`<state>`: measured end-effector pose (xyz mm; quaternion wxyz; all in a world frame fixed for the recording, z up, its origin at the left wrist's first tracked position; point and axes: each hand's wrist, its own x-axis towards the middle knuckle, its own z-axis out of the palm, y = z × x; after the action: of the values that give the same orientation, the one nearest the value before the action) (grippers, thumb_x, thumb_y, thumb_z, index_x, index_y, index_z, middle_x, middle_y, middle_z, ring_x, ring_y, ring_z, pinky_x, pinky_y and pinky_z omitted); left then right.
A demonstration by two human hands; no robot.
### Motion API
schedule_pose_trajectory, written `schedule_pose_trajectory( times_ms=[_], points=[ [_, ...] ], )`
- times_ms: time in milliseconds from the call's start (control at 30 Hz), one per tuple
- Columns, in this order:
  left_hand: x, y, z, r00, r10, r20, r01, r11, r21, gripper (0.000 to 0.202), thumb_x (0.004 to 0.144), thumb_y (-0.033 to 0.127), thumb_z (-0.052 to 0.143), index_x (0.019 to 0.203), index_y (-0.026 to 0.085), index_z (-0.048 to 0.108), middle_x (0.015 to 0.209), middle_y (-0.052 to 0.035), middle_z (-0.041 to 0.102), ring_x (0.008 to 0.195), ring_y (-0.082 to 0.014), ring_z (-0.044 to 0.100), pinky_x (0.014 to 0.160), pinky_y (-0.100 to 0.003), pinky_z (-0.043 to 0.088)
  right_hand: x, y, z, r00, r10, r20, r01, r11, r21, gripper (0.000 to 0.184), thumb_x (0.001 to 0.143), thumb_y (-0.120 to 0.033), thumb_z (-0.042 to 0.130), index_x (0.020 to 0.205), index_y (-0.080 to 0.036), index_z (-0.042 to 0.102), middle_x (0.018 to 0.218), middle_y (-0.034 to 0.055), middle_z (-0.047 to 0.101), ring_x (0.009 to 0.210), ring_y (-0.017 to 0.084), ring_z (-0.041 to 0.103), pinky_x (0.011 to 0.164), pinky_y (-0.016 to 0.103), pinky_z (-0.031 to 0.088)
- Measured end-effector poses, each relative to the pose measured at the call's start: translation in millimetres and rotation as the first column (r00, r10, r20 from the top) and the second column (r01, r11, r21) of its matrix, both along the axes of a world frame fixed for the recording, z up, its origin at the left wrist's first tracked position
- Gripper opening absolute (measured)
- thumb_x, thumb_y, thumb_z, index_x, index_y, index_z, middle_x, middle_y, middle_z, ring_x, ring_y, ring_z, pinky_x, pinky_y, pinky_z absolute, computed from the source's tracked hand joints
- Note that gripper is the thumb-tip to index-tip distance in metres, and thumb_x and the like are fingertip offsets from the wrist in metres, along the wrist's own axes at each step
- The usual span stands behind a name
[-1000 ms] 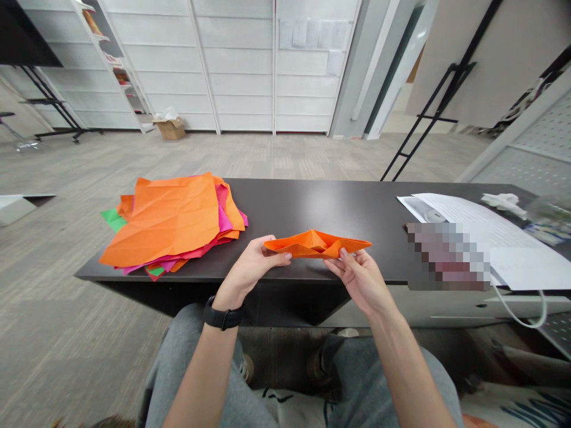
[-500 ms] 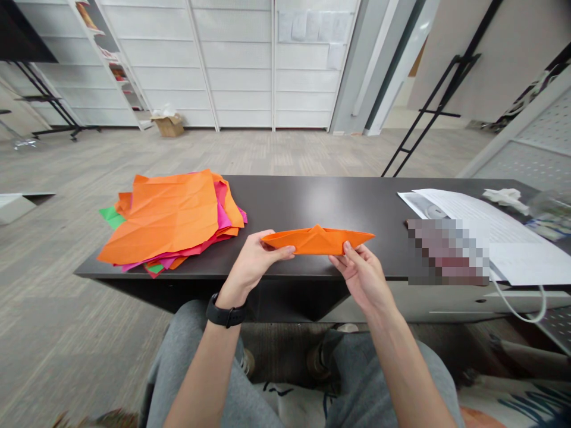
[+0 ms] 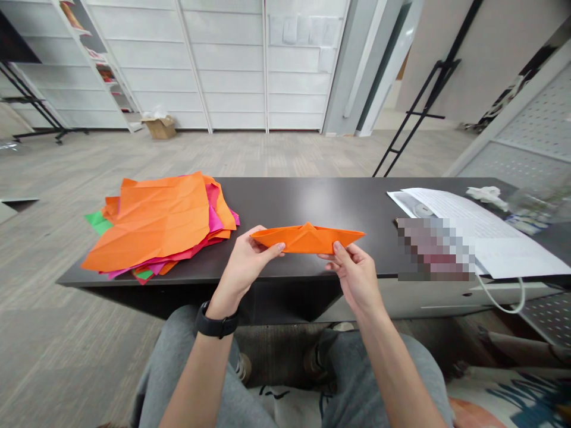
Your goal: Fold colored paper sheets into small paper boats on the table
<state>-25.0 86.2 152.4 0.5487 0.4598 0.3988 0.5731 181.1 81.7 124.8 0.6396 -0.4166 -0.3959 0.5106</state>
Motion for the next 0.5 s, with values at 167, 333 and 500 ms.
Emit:
schedule_pose_trajectory(
  times_ms=[167,333,500],
  points=[
    [8.0,0.0,0.4,0.995,-0.018,-0.095,0.016,1.0,-0.021,0.033,0.067,0.03,0.086,0.091,0.012,0.072,0.09,-0.0061,0.076,0.075,-0.0171,0.069,0.066,-0.027,0.061,-2.6,-1.5,2.7,0.992,-0.128,0.024,0.126,0.99,0.061,0.03,0.074,-0.042,0.081,0.088,-0.018,0.072,0.079,0.0016,0.07,0.061,0.013,0.067,0.045,0.02,0.049],
    [18.0,0.6,3.4,0.989,0.087,-0.123,-0.089,0.996,-0.008,0.037,0.062,0.037,0.087,0.085,0.011,0.074,0.086,-0.0101,0.078,0.072,-0.0233,0.073,0.062,-0.032,0.061,-10.3,-5.9,3.7,0.974,-0.183,-0.135,0.178,0.983,-0.044,0.034,0.066,-0.043,0.086,0.079,-0.018,0.067,0.074,-0.003,0.061,0.056,0.009,0.06,0.039,0.017,0.046],
    [19.0,-3.3,6.4,0.964,0.108,-0.245,-0.12,0.992,-0.035,0.031,0.058,0.039,0.089,0.073,0.016,0.075,0.069,-0.0071,0.077,0.062,-0.027,0.074,0.06,-0.034,0.062,-16.3,-15.9,4.6,0.979,-0.14,-0.15,0.142,0.99,0.006,0.035,0.075,-0.053,0.077,0.087,-0.022,0.068,0.079,-0.001,0.069,0.057,0.013,0.064,0.043,0.023,0.053]
  ],
)
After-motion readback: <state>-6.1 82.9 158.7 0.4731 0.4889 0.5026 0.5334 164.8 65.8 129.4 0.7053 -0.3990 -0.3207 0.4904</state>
